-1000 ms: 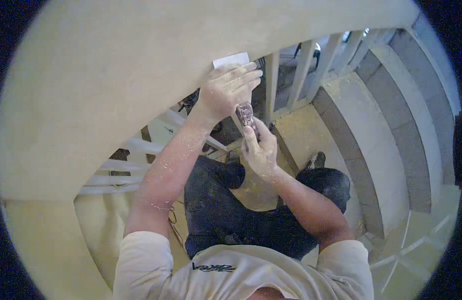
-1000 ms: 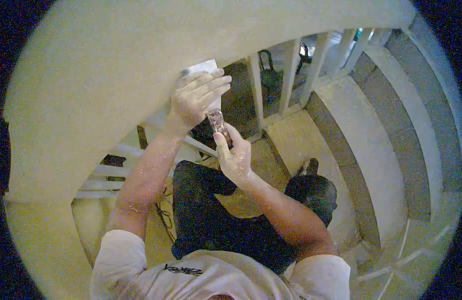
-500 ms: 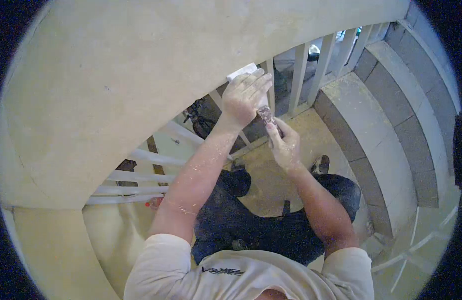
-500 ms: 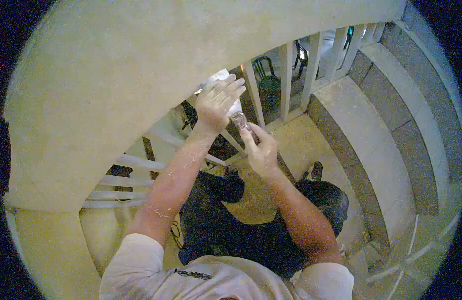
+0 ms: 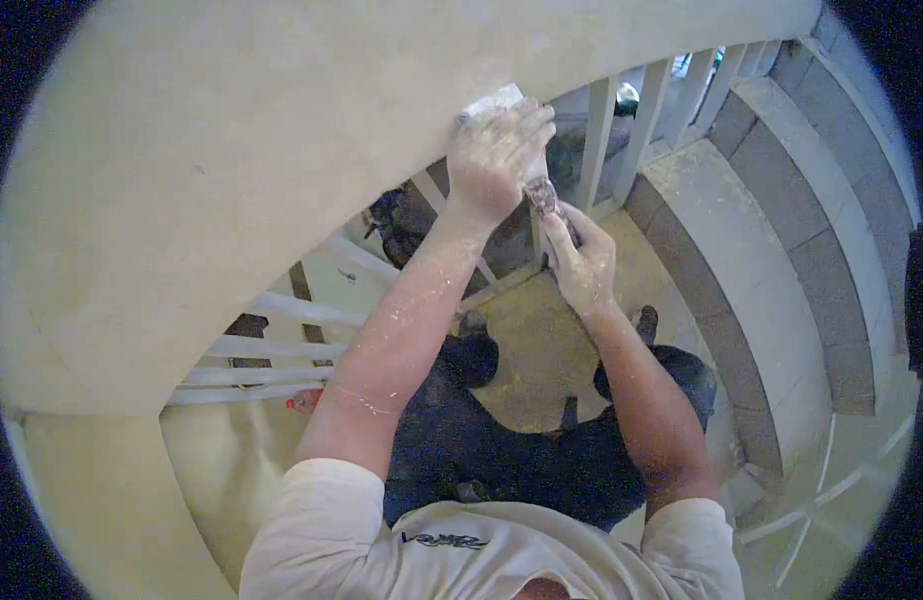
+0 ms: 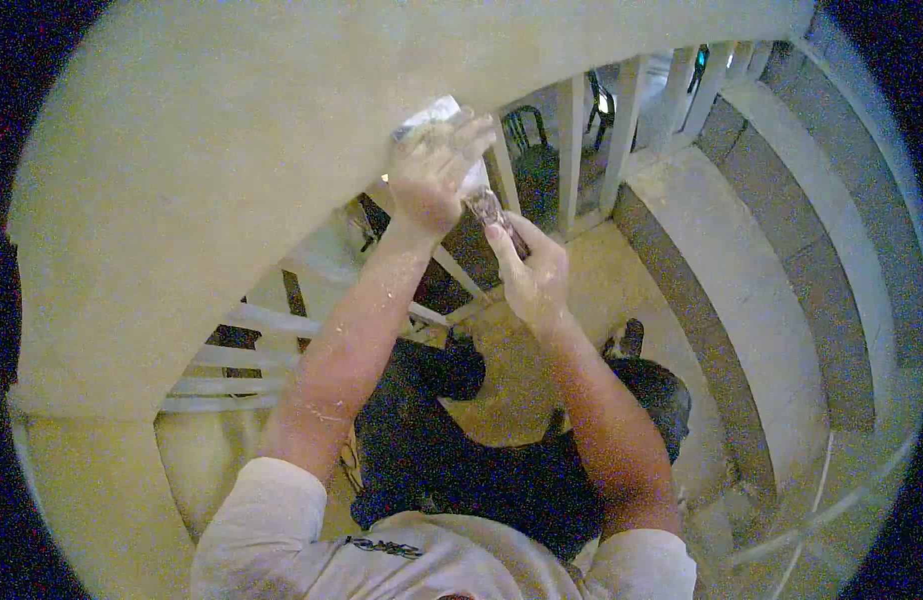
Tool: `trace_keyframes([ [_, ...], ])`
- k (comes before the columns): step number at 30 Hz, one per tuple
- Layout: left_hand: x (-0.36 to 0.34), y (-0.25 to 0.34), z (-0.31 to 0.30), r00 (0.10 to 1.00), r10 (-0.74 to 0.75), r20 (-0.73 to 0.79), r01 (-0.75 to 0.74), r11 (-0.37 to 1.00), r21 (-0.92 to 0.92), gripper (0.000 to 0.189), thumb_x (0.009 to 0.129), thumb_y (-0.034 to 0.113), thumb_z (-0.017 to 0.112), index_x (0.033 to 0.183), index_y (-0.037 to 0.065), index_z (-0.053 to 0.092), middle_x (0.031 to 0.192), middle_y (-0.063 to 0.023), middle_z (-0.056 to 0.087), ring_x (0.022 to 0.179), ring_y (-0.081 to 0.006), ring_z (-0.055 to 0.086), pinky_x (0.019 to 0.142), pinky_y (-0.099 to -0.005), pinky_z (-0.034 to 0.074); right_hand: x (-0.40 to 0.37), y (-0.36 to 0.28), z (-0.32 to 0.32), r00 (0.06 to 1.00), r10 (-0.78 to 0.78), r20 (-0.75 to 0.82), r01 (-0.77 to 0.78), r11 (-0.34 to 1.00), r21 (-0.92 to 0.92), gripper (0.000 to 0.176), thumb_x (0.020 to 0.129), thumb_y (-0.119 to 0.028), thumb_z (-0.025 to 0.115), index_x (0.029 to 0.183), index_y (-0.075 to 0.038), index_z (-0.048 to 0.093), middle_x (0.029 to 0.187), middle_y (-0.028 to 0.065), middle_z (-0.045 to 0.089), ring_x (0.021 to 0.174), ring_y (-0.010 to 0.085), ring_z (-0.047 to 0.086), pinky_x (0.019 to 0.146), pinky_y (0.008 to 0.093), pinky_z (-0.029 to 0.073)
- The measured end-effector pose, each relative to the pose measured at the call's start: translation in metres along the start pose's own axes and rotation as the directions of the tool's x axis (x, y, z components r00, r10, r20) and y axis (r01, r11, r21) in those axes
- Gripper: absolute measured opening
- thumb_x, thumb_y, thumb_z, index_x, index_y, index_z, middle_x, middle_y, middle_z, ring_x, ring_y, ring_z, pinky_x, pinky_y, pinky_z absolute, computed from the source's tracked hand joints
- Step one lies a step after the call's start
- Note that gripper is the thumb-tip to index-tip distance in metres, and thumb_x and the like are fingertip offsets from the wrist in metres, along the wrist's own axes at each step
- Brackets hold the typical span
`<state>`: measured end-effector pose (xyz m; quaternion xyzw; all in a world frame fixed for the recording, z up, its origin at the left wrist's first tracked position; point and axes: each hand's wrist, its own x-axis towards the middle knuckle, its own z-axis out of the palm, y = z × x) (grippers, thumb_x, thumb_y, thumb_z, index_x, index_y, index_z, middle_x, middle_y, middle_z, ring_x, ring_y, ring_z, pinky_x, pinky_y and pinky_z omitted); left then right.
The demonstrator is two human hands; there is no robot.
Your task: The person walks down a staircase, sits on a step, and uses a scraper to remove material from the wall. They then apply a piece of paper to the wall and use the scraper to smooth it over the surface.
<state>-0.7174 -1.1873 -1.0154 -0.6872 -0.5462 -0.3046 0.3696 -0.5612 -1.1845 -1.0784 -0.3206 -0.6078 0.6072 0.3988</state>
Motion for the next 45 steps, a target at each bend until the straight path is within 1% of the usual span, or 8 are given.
trace_keyframes([
  [9, -0.004, 0.001, 0.004, 1.0, -0.022, 0.007, 0.022, 1.0, 0.023, 0.021, 0.075, 0.012, 0.057, 0.093, 0.011, 0.07, 0.106, -0.0001, 0.068, 0.107, -0.015, 0.061, 0.09, -0.032, 0.045, 0.001, 0.002, -0.001, 1.0, 0.013, -0.012, -0.013, 1.0, -0.005, 0.027, 0.089, -0.023, 0.062, 0.102, 0.0, 0.065, 0.065, -0.0034, 0.052, 0.059, 0.0045, 0.044, 0.052, 0.0236, 0.037],
  [11, 0.006, -0.001, 0.001, 0.997, 0.005, -0.074, -0.003, 0.999, 0.032, 0.022, 0.076, 0.012, 0.058, 0.094, 0.012, 0.07, 0.107, -0.0002, 0.068, 0.106, -0.0154, 0.061, 0.089, -0.0318, 0.045, 0.007, -0.015, -0.004, 0.995, -0.095, -0.02, 0.093, 0.991, -0.101, 0.026, 0.089, -0.023, 0.063, 0.102, -0.001, 0.065, 0.067, -0.0015, 0.055, 0.062, 0.0055, 0.047, 0.056, 0.0245, 0.04],
  [16, -0.023, 0.005, 0.013, 0.995, -0.058, -0.077, 0.058, 0.998, 0.003, 0.019, 0.08, 0.013, 0.058, 0.095, 0.011, 0.07, 0.108, -0.0002, 0.068, 0.1, -0.0155, 0.062, 0.089, -0.0318, 0.045, -0.004, 0.004, -0.005, 1.0, 0.011, 0.003, -0.01, 0.977, -0.214, 0.026, 0.088, -0.023, 0.063, 0.104, -0.003, 0.065, 0.068, 0.0028, 0.056, 0.064, 0.0091, 0.049, 0.06, 0.0267, 0.043],
  [22, -0.022, 0.007, 0.018, 0.994, -0.106, -0.014, 0.105, 0.993, -0.058, 0.027, 0.086, 0.013, 0.049, 0.1, 0.014, 0.071, 0.108, -0.0012, 0.068, 0.11, -0.0178, 0.06, 0.092, -0.0342, 0.044, 0.004, 0.004, -0.009, 0.987, -0.16, -0.02, 0.155, 0.973, -0.172, 0.029, 0.088, -0.025, 0.063, 0.107, -0.003, 0.065, 0.074, 0.0079, 0.062, 0.068, 0.0105, 0.054, 0.064, 0.0266, 0.044],
  [24, -0.03, 0.011, 0.017, 0.993, -0.114, -0.031, 0.112, 0.992, -0.049, 0.028, 0.087, 0.012, 0.048, 0.102, 0.014, 0.07, 0.112, -0.0013, 0.067, 0.111, -0.0175, 0.059, 0.093, -0.0346, 0.043, -0.009, 0.004, -0.009, 1.0, -0.01, 0.005, 0.011, 0.947, -0.322, 0.03, 0.088, -0.026, 0.064, 0.106, -0.001, 0.065, 0.077, 0.0089, 0.064, 0.068, 0.0104, 0.056, 0.063, 0.0264, 0.045],
  [25, -0.026, 0.011, 0.014, 0.995, -0.099, -0.018, 0.098, 0.994, -0.037, 0.027, 0.086, 0.012, 0.048, 0.102, 0.014, 0.07, 0.112, -0.0014, 0.067, 0.111, -0.0175, 0.06, 0.093, -0.0346, 0.043, -0.008, 0.004, -0.006, 1.0, 0.001, 0.0, -0.001, 0.98, -0.2, 0.031, 0.088, -0.025, 0.064, 0.106, -0.001, 0.065, 0.077, 0.0069, 0.064, 0.067, 0.01, 0.055, 0.062, 0.0265, 0.045],
  [36, -0.024, 0.003, 0.012, 0.994, -0.076, -0.074, 0.077, 0.997, 0.007, 0.023, 0.081, 0.013, 0.055, 0.097, 0.014, 0.071, 0.11, 0.0006, 0.068, 0.107, -0.015, 0.061, 0.09, -0.0319, 0.044, 0.002, 0.017, 0.002, 0.982, -0.182, -0.047, 0.173, 0.974, -0.147, 0.024, 0.087, -0.02, 0.065, 0.104, -0.003, 0.066, 0.07, -0.0004, 0.056, 0.061, 0.0068, 0.046, 0.057, 0.0243, 0.04],
  [45, -0.025, 0.004, 0.01, 0.997, -0.065, -0.038, 0.065, 0.998, -0.001, 0.025, 0.079, 0.016, 0.055, 0.099, 0.014, 0.071, 0.11, 0.0012, 0.067, 0.109, -0.0152, 0.06, 0.09, -0.033, 0.045, -0.009, 0.019, 0.0, 1.0, -0.011, -0.023, 0.008, 0.989, -0.15, 0.027, 0.088, -0.023, 0.064, 0.105, -0.003, 0.065, 0.069, 0.0018, 0.058, 0.063, 0.0083, 0.048, 0.058, 0.0261, 0.042],
])
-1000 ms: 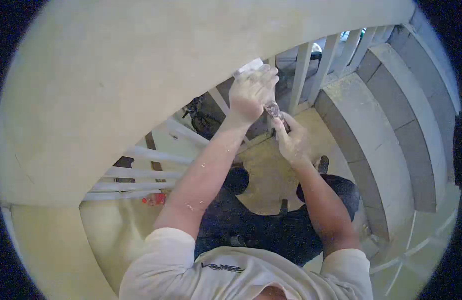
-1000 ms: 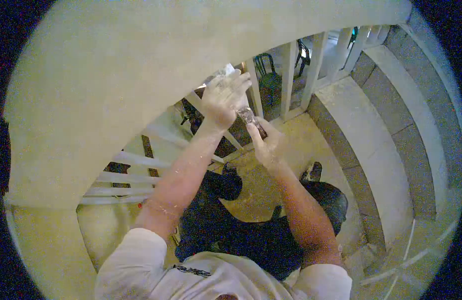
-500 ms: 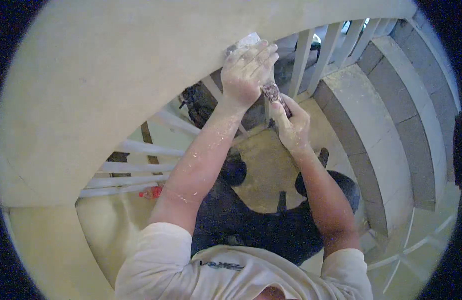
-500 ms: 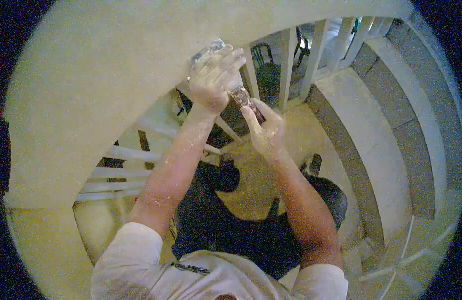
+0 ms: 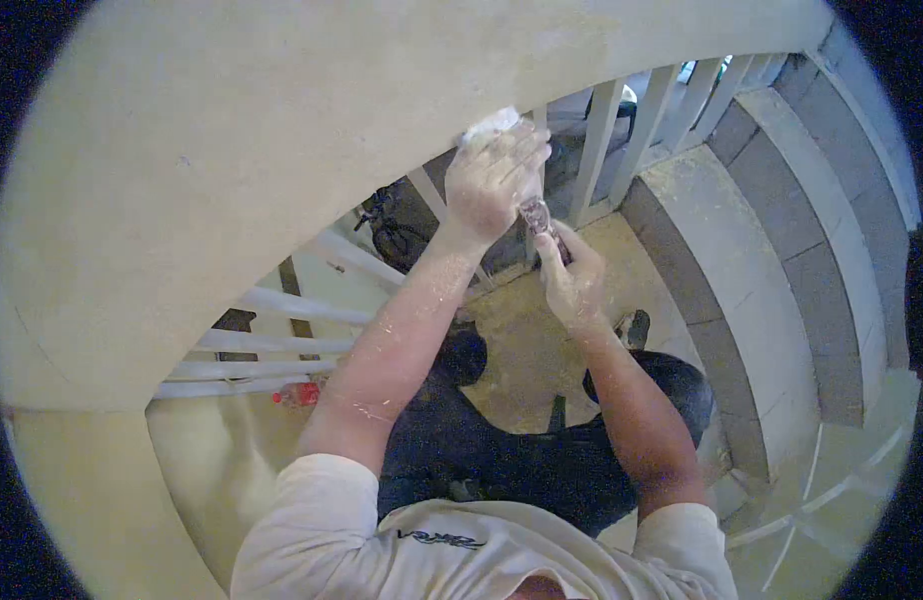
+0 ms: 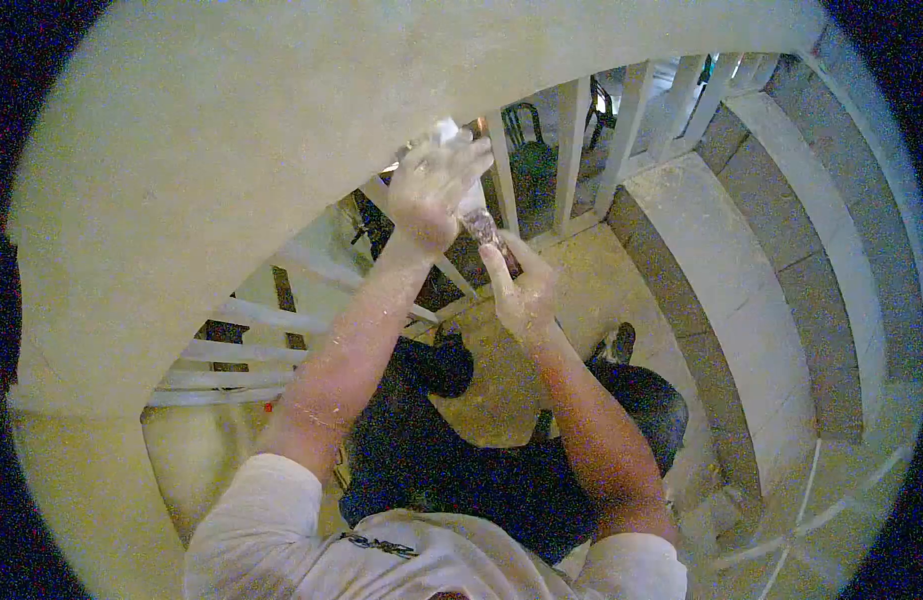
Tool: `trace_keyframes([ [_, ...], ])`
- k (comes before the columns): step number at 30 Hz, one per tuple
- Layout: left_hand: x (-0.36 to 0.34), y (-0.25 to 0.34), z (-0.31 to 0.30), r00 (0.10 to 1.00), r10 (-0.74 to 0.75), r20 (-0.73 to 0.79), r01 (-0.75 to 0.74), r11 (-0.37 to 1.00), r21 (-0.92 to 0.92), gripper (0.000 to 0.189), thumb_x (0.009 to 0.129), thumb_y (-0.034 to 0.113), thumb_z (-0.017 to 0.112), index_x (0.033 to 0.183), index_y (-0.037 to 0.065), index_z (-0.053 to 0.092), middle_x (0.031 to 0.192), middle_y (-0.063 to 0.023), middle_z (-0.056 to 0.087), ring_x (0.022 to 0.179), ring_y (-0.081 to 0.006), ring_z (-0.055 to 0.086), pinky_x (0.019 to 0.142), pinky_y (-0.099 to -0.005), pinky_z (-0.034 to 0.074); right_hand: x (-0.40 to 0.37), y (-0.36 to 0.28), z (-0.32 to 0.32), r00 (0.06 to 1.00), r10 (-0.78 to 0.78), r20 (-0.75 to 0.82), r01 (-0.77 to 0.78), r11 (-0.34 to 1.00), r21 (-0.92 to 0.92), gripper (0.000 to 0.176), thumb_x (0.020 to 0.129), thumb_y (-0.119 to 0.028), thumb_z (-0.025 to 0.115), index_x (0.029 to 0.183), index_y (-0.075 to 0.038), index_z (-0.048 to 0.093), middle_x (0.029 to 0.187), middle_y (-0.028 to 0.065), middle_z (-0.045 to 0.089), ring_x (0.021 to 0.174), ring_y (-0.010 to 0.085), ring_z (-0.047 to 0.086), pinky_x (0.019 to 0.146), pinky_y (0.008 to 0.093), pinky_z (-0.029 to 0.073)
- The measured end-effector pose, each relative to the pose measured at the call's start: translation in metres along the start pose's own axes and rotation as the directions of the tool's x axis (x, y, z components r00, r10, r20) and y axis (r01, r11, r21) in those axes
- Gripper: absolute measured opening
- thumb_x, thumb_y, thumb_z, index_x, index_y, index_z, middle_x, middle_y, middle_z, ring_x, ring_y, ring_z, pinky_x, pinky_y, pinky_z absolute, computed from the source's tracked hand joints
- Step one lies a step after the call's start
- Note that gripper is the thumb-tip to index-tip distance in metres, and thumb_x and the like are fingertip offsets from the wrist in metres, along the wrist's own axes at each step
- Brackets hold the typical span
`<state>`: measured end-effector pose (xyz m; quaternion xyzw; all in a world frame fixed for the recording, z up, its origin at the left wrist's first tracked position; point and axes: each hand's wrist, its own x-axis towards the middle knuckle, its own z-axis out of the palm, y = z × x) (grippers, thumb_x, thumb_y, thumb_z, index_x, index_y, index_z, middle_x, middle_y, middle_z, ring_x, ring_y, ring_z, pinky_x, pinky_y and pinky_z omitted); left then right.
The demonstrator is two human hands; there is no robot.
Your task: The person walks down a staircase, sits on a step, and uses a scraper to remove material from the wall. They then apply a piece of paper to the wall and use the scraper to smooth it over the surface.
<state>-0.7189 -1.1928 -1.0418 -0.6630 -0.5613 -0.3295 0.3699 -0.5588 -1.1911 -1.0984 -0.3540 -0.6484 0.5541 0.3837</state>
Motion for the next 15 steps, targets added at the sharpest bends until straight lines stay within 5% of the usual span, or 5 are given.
trace_keyframes([
  [3, 0.001, 0.0, 0.003, 1.0, 0.018, 0.019, -0.018, 1.0, 0.011, 0.024, 0.078, 0.015, 0.056, 0.097, 0.013, 0.07, 0.109, 0.0012, 0.068, 0.109, -0.0149, 0.06, 0.09, -0.0329, 0.045, 0.009, -0.001, -0.001, 1.0, -0.025, -0.013, 0.026, 0.993, 0.112, 0.027, 0.088, -0.023, 0.064, 0.105, -0.002, 0.065, 0.07, 0.0027, 0.059, 0.063, 0.0091, 0.049, 0.058, 0.0273, 0.042],
  [9, -0.006, 0.006, 0.007, 0.999, 0.027, 0.033, -0.026, 0.999, -0.023, 0.021, 0.076, 0.012, 0.057, 0.093, 0.011, 0.07, 0.107, -0.0003, 0.068, 0.107, -0.0154, 0.061, 0.089, -0.0326, 0.046, 0.001, 0.008, -0.006, 1.0, -0.023, 0.014, 0.024, 0.998, -0.055, 0.03, 0.088, -0.024, 0.065, 0.105, 0.0, 0.065, 0.071, 0.0042, 0.06, 0.064, 0.0099, 0.051, 0.06, 0.0271, 0.043],
  [12, -0.01, 0.006, 0.004, 0.999, 0.002, 0.053, 0.001, 0.998, -0.059, 0.027, 0.082, 0.014, 0.049, 0.096, 0.015, 0.072, 0.109, -0.0005, 0.068, 0.107, -0.0167, 0.062, 0.09, -0.0339, 0.044, -0.008, 0.018, 0.002, 1.0, 0.011, -0.028, -0.01, 0.999, 0.045, 0.029, 0.088, -0.024, 0.064, 0.105, 0.0, 0.065, 0.072, 0.0054, 0.06, 0.066, 0.0101, 0.052, 0.062, 0.0265, 0.044],
  [15, -0.012, 0.003, -0.009, 1.0, 0.014, 0.02, -0.012, 0.997, -0.073, 0.021, 0.075, 0.013, 0.059, 0.093, 0.011, 0.07, 0.108, -0.0001, 0.068, 0.108, -0.0143, 0.061, 0.089, -0.0324, 0.045, -0.017, 0.003, 0.005, 0.999, 0.035, 0.005, -0.035, 0.999, -0.033, 0.028, 0.087, -0.021, 0.064, 0.105, 0.0, 0.064, 0.073, 0.0035, 0.061, 0.066, 0.0093, 0.052, 0.063, 0.0254, 0.044],
])
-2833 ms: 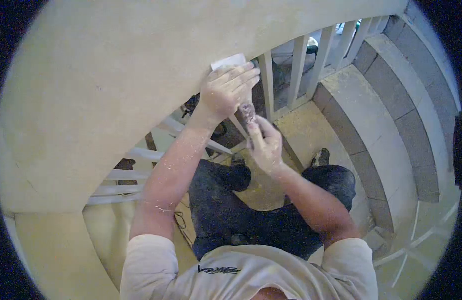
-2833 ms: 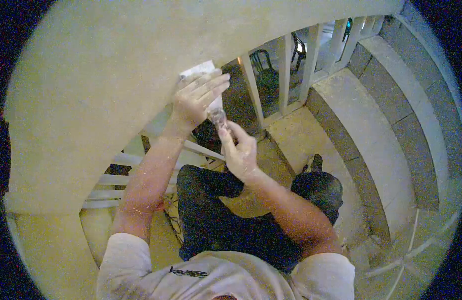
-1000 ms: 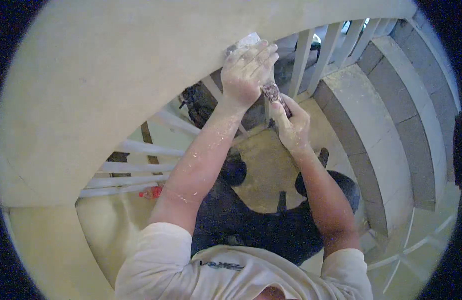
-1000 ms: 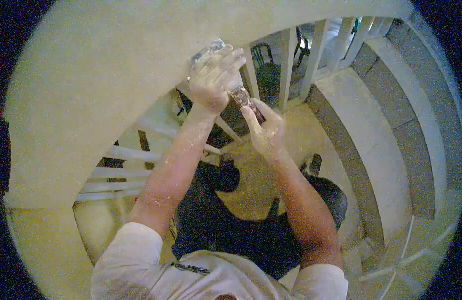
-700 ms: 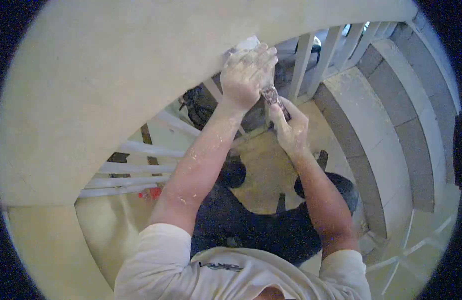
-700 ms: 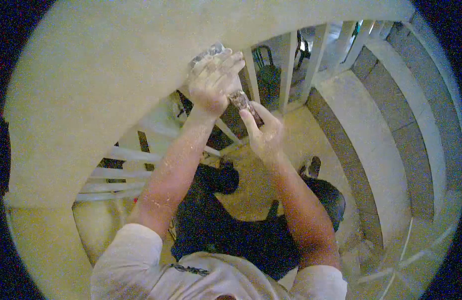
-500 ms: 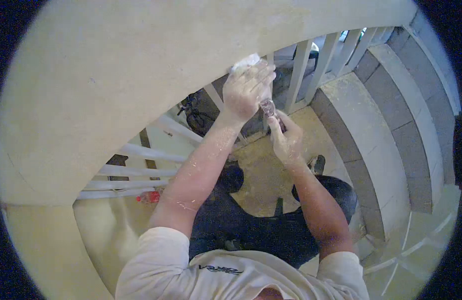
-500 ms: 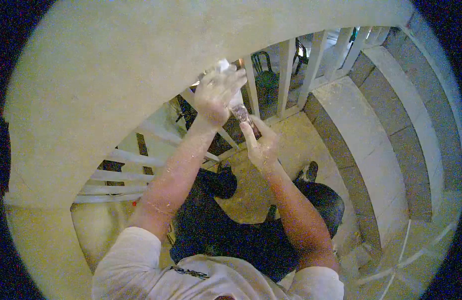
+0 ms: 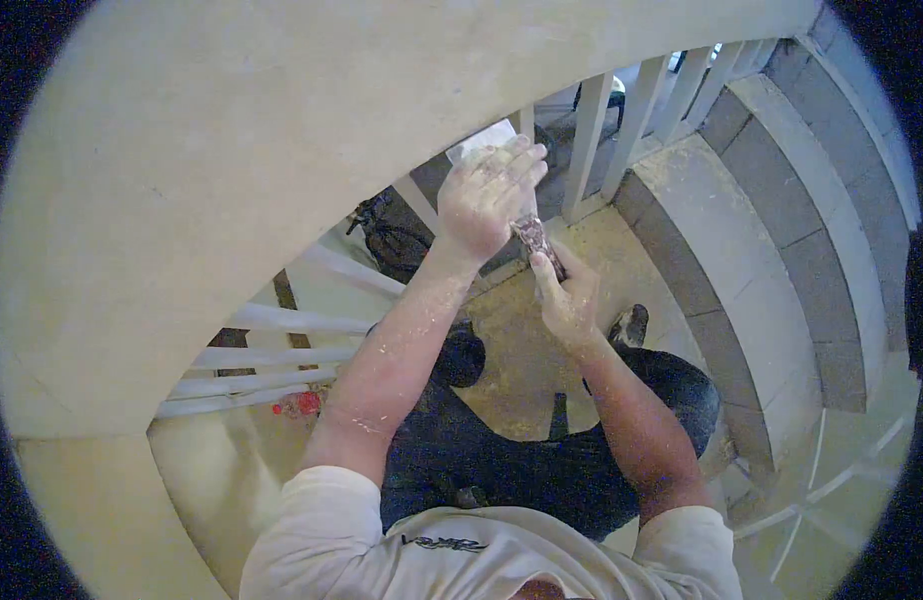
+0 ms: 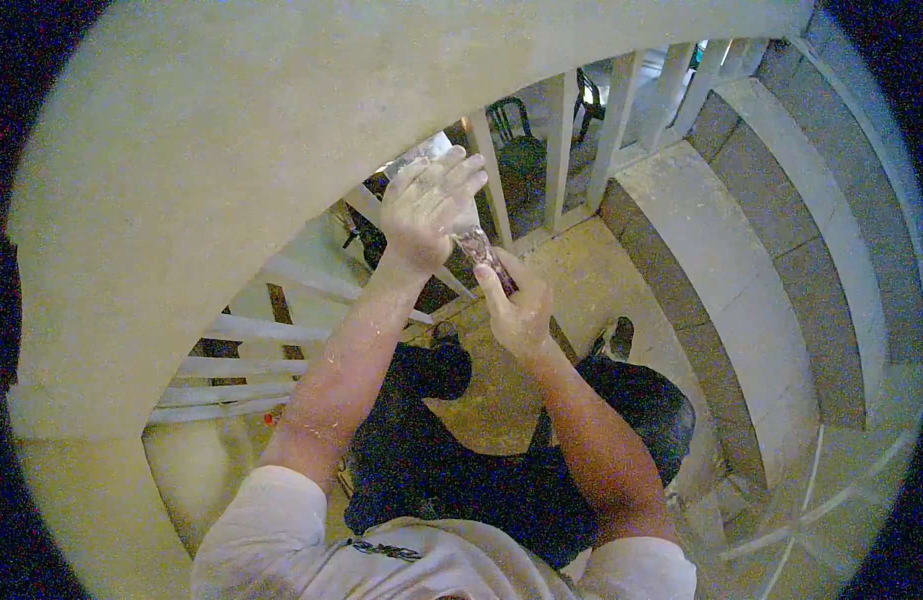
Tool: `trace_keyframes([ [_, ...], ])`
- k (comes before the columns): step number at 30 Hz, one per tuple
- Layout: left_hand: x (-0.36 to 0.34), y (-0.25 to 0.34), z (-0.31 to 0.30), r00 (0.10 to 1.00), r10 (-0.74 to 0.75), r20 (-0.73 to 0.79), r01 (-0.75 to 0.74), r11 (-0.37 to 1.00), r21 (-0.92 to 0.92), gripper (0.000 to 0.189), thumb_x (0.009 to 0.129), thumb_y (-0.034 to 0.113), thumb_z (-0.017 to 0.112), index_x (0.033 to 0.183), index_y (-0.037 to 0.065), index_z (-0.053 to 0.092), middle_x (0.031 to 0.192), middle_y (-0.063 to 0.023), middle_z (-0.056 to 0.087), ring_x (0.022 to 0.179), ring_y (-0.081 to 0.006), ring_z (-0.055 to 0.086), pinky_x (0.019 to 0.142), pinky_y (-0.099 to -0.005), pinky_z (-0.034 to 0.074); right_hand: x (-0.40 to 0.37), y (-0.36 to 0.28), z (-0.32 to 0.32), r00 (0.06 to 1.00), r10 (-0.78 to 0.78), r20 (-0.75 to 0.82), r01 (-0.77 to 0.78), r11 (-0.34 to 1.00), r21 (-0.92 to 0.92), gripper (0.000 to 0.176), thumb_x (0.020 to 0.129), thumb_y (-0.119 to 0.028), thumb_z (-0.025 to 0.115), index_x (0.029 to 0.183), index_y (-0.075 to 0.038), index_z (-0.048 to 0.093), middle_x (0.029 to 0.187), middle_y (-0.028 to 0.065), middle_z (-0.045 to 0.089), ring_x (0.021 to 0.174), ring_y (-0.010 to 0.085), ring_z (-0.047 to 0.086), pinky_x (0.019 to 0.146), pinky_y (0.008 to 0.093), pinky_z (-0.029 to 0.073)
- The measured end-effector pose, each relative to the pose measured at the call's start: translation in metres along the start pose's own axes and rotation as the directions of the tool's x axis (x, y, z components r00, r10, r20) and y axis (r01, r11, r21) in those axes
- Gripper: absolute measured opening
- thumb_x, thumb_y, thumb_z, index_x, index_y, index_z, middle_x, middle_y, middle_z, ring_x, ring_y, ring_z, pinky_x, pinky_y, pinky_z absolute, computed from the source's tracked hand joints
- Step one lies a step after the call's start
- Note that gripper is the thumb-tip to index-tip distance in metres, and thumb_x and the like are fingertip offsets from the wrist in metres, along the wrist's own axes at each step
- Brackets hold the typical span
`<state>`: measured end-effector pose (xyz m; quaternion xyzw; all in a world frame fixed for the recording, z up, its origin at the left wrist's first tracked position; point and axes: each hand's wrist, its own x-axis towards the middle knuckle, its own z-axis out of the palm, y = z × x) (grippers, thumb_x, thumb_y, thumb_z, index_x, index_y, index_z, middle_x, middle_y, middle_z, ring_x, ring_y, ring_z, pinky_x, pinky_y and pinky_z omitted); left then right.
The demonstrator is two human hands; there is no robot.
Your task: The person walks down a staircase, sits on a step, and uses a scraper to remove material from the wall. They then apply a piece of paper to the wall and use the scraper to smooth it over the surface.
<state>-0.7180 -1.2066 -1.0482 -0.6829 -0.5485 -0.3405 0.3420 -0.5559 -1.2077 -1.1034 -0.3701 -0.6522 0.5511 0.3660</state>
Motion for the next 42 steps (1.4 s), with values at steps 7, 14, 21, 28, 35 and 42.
trace_keyframes([
  [7, 0.018, -0.006, -0.002, 0.999, 0.034, 0.003, -0.034, 0.997, 0.074, 0.022, 0.08, 0.016, 0.057, 0.097, 0.014, 0.071, 0.11, 0.0007, 0.068, 0.109, -0.0136, 0.06, 0.089, -0.0318, 0.043, 0.015, -0.014, 0.0, 0.999, 0.038, 0.017, -0.041, 0.987, 0.158, 0.026, 0.087, -0.017, 0.064, 0.105, 0.001, 0.064, 0.071, -0.0017, 0.058, 0.063, 0.0071, 0.048, 0.057, 0.0253, 0.04],
  [14, 0.022, -0.007, 0.006, 0.999, 0.035, -0.013, -0.034, 0.992, 0.119, 0.022, 0.078, 0.016, 0.058, 0.097, 0.015, 0.071, 0.111, 0.0003, 0.067, 0.106, -0.0161, 0.061, 0.089, -0.0316, 0.044, 0.026, -0.005, -0.001, 0.994, -0.099, -0.034, 0.103, 0.989, 0.11, 0.026, 0.088, -0.021, 0.063, 0.104, 0.0, 0.064, 0.067, 0.0017, 0.055, 0.061, 0.0085, 0.047, 0.056, 0.0267, 0.039],
  [21, 0.003, -0.015, 0.041, 0.998, -0.051, 0.024, 0.052, 0.997, -0.063, 0.022, 0.075, 0.01, 0.057, 0.092, 0.01, 0.07, 0.107, -0.0041, 0.068, 0.104, -0.0202, 0.062, 0.09, -0.0341, 0.048, 0.026, 0.008, -0.003, 0.999, -0.021, -0.036, 0.024, 0.996, 0.088, 0.03, 0.088, -0.025, 0.063, 0.104, 0.0, 0.065, 0.073, 0.0036, 0.06, 0.066, 0.0095, 0.051, 0.061, 0.0275, 0.043],
  [28, -0.037, -0.007, 0.033, 0.988, -0.055, 0.144, 0.056, 0.998, -0.002, 0.027, 0.074, 0.011, 0.057, 0.098, 0.005, 0.068, 0.108, -0.0074, 0.067, 0.106, -0.0205, 0.061, 0.092, -0.0354, 0.046, 0.01, 0.032, -0.001, 0.979, 0.18, 0.095, -0.184, 0.982, 0.036, 0.03, 0.087, -0.026, 0.064, 0.1, 0.001, 0.065, 0.067, -0.0011, 0.055, 0.061, 0.0082, 0.046, 0.055, 0.0273, 0.039],
  [35, 0.009, 0.014, 0.014, 0.991, 0.016, 0.136, -0.007, 0.998, -0.067, 0.024, 0.079, 0.014, 0.055, 0.1, 0.009, 0.068, 0.113, -0.0039, 0.066, 0.111, -0.0175, 0.059, 0.094, -0.0339, 0.043, 0.007, 0.025, -0.024, 0.993, 0.116, 0.023, -0.116, 0.993, 0.007, 0.031, 0.086, -0.027, 0.064, 0.1, 0.001, 0.065, 0.068, -0.0005, 0.053, 0.061, 0.0092, 0.045, 0.053, 0.0277, 0.038],
  [42, 0.042, -0.006, 0.027, 0.997, 0.044, 0.063, -0.041, 0.998, -0.048, 0.022, 0.078, 0.013, 0.056, 0.096, 0.011, 0.068, 0.115, -0.0012, 0.065, 0.113, -0.0159, 0.057, 0.092, -0.034, 0.044, 0.034, -0.024, -0.024, 0.998, 0.048, -0.032, -0.043, 0.991, 0.125, 0.031, 0.089, -0.025, 0.062, 0.105, 0.001, 0.064, 0.069, -0.0048, 0.052, 0.059, 0.0057, 0.042, 0.051, 0.0246, 0.035],
])
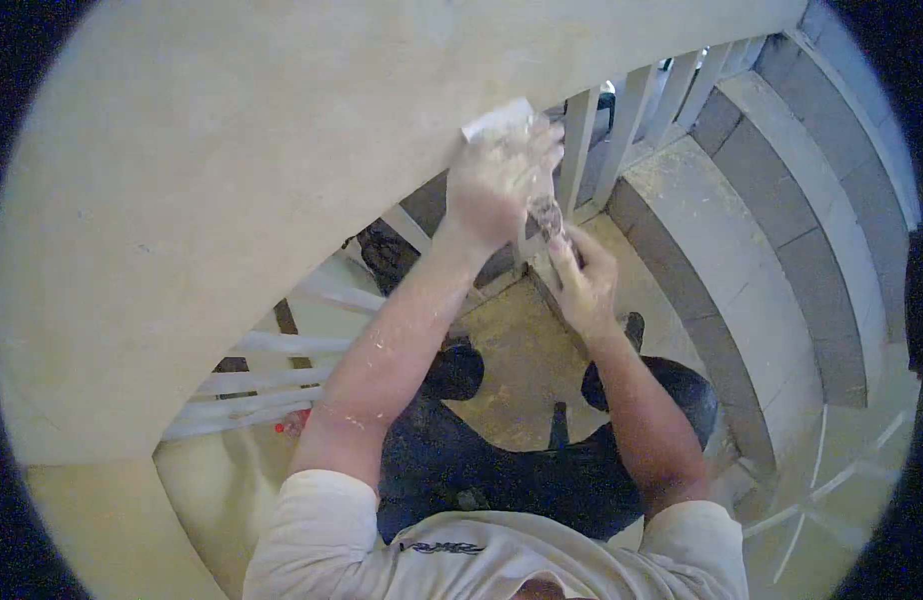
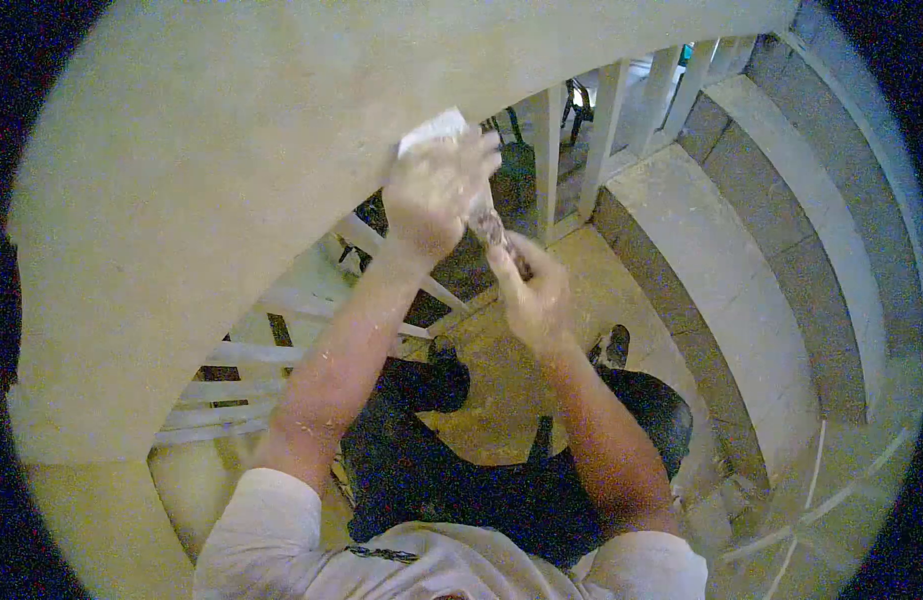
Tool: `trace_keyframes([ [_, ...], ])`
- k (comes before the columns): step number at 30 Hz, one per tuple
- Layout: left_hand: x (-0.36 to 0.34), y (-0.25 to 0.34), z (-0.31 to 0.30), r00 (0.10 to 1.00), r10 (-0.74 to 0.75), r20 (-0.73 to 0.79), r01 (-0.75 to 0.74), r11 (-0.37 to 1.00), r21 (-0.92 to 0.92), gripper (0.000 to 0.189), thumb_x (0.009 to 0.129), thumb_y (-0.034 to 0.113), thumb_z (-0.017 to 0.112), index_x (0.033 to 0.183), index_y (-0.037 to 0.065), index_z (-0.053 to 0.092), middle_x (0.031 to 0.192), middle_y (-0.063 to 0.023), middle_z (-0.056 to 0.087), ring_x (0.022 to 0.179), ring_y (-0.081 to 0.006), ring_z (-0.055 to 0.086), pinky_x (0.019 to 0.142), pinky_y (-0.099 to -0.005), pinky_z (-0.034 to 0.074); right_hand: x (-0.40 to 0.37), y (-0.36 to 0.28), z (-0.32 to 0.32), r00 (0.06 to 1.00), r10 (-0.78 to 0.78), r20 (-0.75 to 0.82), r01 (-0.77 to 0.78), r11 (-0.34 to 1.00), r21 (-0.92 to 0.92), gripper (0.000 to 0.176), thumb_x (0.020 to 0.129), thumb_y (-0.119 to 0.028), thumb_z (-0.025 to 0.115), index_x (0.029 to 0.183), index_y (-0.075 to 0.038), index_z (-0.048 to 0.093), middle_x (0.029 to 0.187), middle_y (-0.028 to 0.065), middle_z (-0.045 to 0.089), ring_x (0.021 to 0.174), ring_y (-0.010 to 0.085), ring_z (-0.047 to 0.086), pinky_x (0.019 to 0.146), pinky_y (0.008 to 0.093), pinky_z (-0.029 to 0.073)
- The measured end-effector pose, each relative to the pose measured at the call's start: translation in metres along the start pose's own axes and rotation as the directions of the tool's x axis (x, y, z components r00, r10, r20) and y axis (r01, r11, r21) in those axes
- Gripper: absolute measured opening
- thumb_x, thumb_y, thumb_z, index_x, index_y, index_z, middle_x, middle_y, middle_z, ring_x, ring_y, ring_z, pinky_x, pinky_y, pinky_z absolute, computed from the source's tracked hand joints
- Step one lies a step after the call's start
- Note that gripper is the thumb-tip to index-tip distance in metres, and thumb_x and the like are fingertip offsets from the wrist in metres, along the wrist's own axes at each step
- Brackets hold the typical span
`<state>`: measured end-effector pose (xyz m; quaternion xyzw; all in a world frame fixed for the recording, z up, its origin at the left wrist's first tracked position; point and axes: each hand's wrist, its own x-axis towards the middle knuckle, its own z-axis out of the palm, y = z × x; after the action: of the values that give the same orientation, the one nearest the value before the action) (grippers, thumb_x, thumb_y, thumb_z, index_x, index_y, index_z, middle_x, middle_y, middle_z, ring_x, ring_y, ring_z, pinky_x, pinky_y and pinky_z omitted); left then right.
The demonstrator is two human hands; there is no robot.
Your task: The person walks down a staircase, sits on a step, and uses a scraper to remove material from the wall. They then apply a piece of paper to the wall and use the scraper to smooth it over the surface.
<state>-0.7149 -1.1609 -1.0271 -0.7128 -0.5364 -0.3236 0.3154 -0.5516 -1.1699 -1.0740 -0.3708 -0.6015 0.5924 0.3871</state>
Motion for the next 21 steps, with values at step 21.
trace_keyframes([
  [21, 0.019, -0.005, 0.001, 0.997, 0.072, -0.017, -0.071, 0.996, 0.053, 0.023, 0.077, 0.014, 0.059, 0.098, 0.016, 0.071, 0.11, 0.0019, 0.068, 0.103, -0.0168, 0.063, 0.089, -0.0337, 0.047, 0.003, -0.007, 0.0, 0.999, -0.044, -0.016, 0.045, 0.993, 0.11, 0.028, 0.091, -0.023, 0.061, 0.105, 0.001, 0.065, 0.061, -0.006, 0.048, 0.052, 0.0025, 0.04, 0.046, 0.0219, 0.033],
])
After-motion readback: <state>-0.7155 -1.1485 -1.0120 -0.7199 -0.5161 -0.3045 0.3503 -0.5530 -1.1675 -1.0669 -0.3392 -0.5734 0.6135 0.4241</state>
